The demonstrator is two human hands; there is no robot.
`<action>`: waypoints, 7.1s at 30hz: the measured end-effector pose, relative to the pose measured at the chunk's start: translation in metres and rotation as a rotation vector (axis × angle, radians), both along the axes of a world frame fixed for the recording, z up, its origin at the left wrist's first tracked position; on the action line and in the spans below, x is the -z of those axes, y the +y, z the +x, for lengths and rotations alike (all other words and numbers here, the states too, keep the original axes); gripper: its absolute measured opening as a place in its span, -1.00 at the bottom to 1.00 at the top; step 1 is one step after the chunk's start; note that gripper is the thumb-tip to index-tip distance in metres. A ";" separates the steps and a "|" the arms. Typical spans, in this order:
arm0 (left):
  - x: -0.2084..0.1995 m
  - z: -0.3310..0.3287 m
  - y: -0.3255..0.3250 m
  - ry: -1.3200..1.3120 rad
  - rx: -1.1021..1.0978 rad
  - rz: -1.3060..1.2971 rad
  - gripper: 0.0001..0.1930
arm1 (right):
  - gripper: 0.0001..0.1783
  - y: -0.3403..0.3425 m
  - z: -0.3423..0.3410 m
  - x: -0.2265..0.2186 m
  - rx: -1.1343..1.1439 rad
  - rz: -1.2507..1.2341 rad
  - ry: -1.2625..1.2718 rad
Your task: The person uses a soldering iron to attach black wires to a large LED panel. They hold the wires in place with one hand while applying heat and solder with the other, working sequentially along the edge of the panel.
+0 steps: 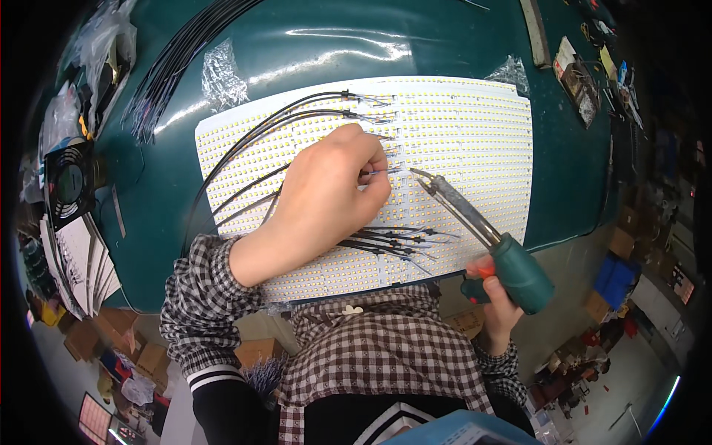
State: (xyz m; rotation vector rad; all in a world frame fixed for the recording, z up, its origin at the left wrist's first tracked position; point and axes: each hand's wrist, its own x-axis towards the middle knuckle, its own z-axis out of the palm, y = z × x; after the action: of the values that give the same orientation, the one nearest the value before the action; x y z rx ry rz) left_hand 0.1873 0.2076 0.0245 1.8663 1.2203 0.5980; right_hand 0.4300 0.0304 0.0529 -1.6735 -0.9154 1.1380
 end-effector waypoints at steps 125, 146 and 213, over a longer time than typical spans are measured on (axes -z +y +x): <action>-0.012 -0.006 0.001 -0.088 0.034 -0.090 -0.91 | -0.49 0.002 -0.001 0.001 0.082 0.003 0.045; -0.011 -0.016 0.006 -0.144 0.005 -0.428 -0.87 | -0.47 0.000 0.000 0.004 0.081 0.032 0.059; -0.005 0.000 0.003 0.112 0.095 0.093 -0.93 | -0.70 -0.005 -0.003 0.011 -0.046 0.028 -0.138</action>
State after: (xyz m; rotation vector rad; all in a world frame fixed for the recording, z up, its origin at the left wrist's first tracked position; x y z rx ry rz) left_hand 0.1871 0.2111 0.0296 2.0477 1.1848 0.5120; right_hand 0.4272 0.0249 0.0419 -1.7323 -1.0569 1.0451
